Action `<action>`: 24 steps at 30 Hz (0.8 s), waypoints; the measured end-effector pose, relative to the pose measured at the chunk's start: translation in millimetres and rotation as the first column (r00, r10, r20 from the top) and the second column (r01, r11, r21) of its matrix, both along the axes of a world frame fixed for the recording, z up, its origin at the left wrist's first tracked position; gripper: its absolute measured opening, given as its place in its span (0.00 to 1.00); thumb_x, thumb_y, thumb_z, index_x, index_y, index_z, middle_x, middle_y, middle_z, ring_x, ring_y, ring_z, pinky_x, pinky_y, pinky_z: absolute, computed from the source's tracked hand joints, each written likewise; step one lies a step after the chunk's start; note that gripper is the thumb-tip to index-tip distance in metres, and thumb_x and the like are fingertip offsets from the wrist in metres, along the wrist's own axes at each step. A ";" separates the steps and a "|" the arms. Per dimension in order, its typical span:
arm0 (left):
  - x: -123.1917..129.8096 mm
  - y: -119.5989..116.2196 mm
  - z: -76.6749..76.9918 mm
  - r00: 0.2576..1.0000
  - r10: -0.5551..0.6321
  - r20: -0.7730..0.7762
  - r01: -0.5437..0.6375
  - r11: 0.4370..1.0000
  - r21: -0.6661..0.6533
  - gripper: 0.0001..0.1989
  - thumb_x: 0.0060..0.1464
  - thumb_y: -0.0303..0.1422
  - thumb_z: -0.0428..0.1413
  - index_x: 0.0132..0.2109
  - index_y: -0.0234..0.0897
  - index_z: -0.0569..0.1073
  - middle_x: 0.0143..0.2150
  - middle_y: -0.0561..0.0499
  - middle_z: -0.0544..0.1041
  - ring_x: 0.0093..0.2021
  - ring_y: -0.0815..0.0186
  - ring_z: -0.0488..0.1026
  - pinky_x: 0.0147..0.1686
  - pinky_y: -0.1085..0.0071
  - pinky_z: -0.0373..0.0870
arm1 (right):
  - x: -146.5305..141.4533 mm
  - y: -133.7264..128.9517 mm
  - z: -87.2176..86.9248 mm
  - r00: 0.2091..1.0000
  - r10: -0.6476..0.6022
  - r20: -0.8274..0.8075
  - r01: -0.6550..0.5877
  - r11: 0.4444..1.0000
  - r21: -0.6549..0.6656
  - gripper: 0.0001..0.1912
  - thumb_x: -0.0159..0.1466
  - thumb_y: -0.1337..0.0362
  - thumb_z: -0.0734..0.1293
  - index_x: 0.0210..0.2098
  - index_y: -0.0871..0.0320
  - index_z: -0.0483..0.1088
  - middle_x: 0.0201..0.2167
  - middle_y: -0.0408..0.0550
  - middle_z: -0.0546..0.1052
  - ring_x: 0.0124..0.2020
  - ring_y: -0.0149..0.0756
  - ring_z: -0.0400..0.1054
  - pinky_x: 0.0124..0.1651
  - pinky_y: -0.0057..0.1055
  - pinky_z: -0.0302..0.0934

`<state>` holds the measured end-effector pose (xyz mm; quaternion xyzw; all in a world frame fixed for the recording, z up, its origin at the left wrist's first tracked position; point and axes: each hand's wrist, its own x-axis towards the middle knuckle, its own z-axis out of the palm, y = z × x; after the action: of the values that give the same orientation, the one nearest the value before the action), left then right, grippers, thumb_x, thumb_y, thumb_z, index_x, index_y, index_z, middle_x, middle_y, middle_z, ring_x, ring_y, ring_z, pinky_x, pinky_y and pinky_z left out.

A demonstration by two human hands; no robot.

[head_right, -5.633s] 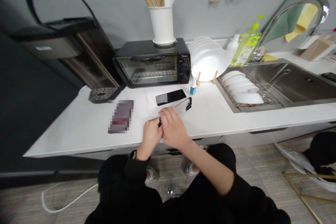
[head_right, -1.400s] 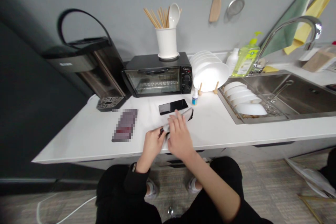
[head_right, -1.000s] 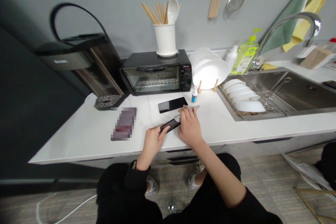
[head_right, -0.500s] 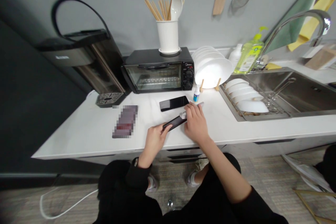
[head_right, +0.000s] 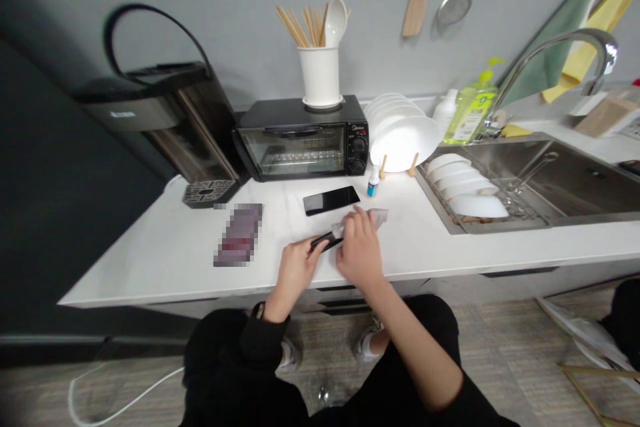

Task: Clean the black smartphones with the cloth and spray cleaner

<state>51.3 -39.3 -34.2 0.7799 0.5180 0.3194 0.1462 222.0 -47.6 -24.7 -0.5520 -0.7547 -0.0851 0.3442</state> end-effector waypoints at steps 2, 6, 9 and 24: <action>-2.6 1.9 -1.6 0.999 0.001 -0.052 -0.002 1.000 -0.022 0.10 0.64 0.25 0.56 0.40 0.34 0.83 0.36 0.43 0.85 0.33 0.60 0.81 0.34 0.71 0.68 | -24.6 -13.7 -0.9 0.986 0.162 0.023 -0.162 0.987 -0.021 0.29 0.56 0.72 0.62 0.57 0.68 0.65 0.57 0.66 0.71 0.70 0.59 0.54 0.75 0.60 0.42; -6.7 2.0 -1.9 0.998 0.016 -0.063 -0.017 0.999 -0.030 0.10 0.63 0.25 0.56 0.35 0.33 0.81 0.32 0.44 0.84 0.30 0.61 0.79 0.33 0.71 0.66 | -15.8 -10.8 1.2 0.948 0.288 0.134 -0.287 0.958 -0.029 0.31 0.58 0.73 0.61 0.63 0.67 0.62 0.61 0.64 0.70 0.67 0.53 0.58 0.75 0.54 0.45; -3.0 -0.3 1.7 0.999 0.043 -0.005 -0.043 0.999 -0.027 0.13 0.69 0.34 0.55 0.38 0.35 0.82 0.30 0.45 0.83 0.28 0.63 0.77 0.31 0.71 0.64 | 19.4 8.2 3.9 0.994 0.034 0.101 -0.035 0.999 0.004 0.27 0.57 0.74 0.62 0.57 0.66 0.65 0.56 0.66 0.72 0.64 0.57 0.61 0.72 0.58 0.49; -1.3 -0.2 3.7 0.997 0.071 0.027 -0.070 0.997 -0.044 0.17 0.70 0.38 0.55 0.37 0.34 0.82 0.30 0.45 0.83 0.26 0.66 0.74 0.30 0.71 0.60 | 28.1 22.9 4.4 0.996 0.062 0.068 -0.062 0.998 -0.003 0.29 0.54 0.75 0.61 0.57 0.67 0.66 0.57 0.65 0.72 0.68 0.57 0.59 0.74 0.58 0.44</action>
<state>50.0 -39.5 -30.5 0.7532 0.5497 0.3244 0.1589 250.1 -24.7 -20.4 -0.5251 -0.7829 -0.0926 0.3207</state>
